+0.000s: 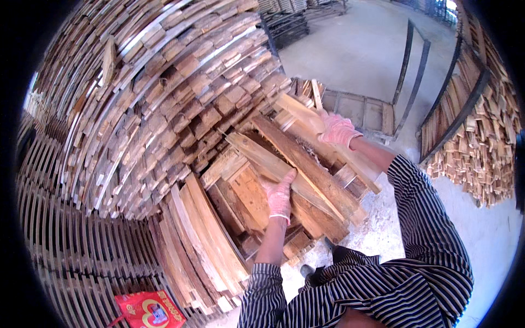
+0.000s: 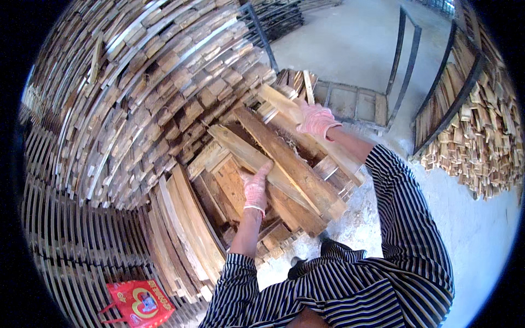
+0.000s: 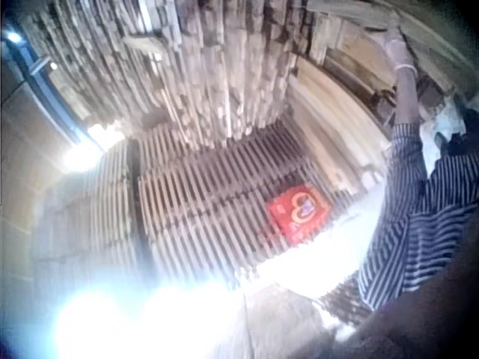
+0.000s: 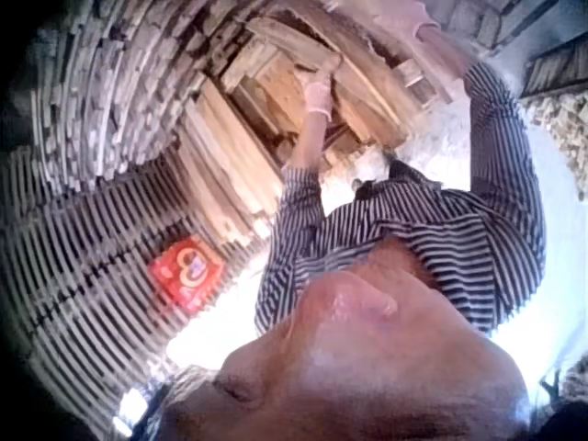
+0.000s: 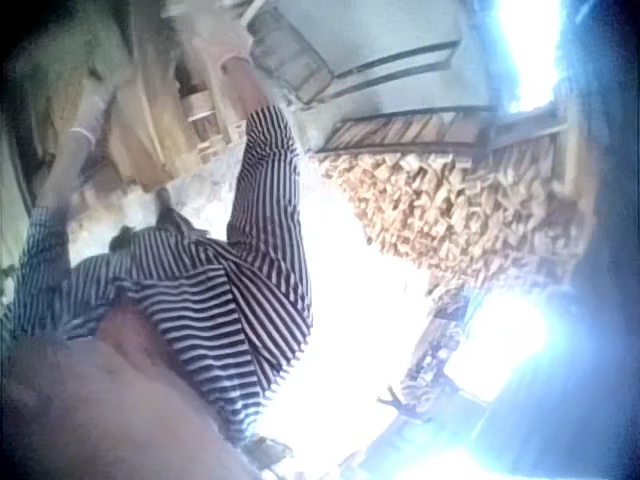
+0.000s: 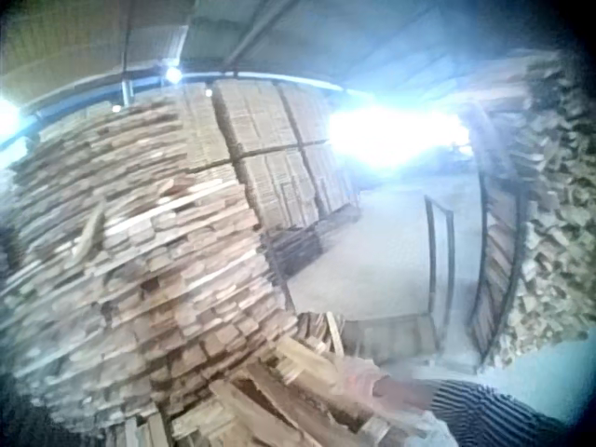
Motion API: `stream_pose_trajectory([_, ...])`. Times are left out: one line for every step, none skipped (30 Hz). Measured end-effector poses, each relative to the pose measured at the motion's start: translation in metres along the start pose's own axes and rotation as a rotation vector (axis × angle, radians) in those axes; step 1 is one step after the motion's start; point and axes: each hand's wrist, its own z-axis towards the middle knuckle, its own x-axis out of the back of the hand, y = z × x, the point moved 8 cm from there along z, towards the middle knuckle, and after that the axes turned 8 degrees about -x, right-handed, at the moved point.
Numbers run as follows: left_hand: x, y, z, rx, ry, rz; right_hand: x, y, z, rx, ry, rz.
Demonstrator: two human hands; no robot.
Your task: The person repeatedly picks up bundles of wooden planks from a large pile and stacks them onto a metal rack. They handle the wood by hand, arranging the planks in layers to build up the stack.
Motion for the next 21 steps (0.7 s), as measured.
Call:
stream_pose_trajectory([0.001, -0.010, -0.001, 0.075, -0.056, -0.114, 0.006, -0.006, -0.004, 0.016, 0.139, -0.134])
stream_pose_trajectory([0.003, -0.020, -0.002, 0.161, -0.091, -0.236, 0.006, -0.014, -0.008, 0.075, 0.164, -0.142])
stream_pose_trajectory([0.003, -0.026, -0.004, 0.238, -0.146, -0.366, 0.003, -0.016, -0.012, 0.047, 0.111, -0.169])
stream_pose_trajectory([0.007, -0.030, -0.008, 0.286, -0.158, -0.461, 0.006, -0.020, -0.016, 0.054, 0.104, -0.188])
stream_pose_trajectory([0.013, -0.029, -0.009, 0.265, -0.148, -0.526, 0.009, -0.024, -0.021, 0.044, 0.082, -0.234])
stream_pose_trajectory([0.018, -0.029, -0.013, 0.254, -0.139, -0.589, 0.015, -0.027, -0.024, 0.016, 0.078, -0.234])
stream_pose_trajectory([0.022, -0.027, -0.017, 0.244, -0.134, -0.647, 0.022, -0.034, -0.029, 0.027, 0.089, -0.189])
stream_pose_trajectory([0.027, -0.029, -0.021, 0.284, -0.088, -0.641, 0.028, -0.041, -0.031, -0.004, 0.080, -0.172])
stream_pose_trajectory([0.026, -0.023, -0.024, 0.243, -0.127, -0.661, 0.033, -0.049, -0.031, -0.036, 0.075, -0.158])
stream_pose_trajectory([0.027, -0.020, -0.026, 0.231, -0.118, -0.658, 0.039, -0.065, -0.038, 0.037, 0.121, 0.009])
stream_pose_trajectory([0.025, -0.017, -0.028, 0.212, -0.133, -0.659, 0.030, -0.082, -0.037, 0.048, 0.016, 0.011])
stream_pose_trajectory([0.024, -0.015, -0.029, 0.235, -0.132, -0.679, 0.023, -0.097, -0.047, 0.034, 0.029, 0.097])
stream_pose_trajectory([0.024, -0.014, -0.029, 0.228, -0.106, -0.628, -0.002, -0.109, -0.046, -0.049, -0.206, 0.085])
stream_pose_trajectory([0.025, -0.012, -0.026, 0.207, -0.090, -0.582, -0.017, -0.123, -0.058, -0.048, -0.186, 0.010])
stream_pose_trajectory([0.025, -0.007, -0.024, 0.157, -0.097, -0.546, -0.025, -0.142, -0.064, 0.019, -0.133, -0.031])
stream_pose_trajectory([0.027, -0.005, -0.021, 0.125, -0.051, -0.525, -0.027, -0.146, -0.063, -0.020, -0.069, -0.037])
stream_pose_trajectory([0.028, -0.007, -0.021, 0.156, -0.052, -0.529, -0.030, -0.148, -0.065, -0.055, -0.027, -0.044])
stream_pose_trajectory([0.027, -0.007, -0.020, 0.171, -0.058, -0.540, -0.034, -0.144, -0.065, -0.098, -0.029, -0.064])
stream_pose_trajectory([0.031, -0.010, -0.023, 0.220, -0.053, -0.556, -0.036, -0.145, -0.065, -0.069, -0.042, -0.031])
stream_pose_trajectory([0.036, -0.005, -0.023, 0.175, -0.046, -0.517, -0.038, -0.140, -0.065, -0.046, -0.097, -0.001])
stream_pose_trajectory([0.042, -0.001, -0.028, 0.167, -0.042, -0.585, -0.036, -0.136, -0.064, -0.035, -0.126, 0.017])
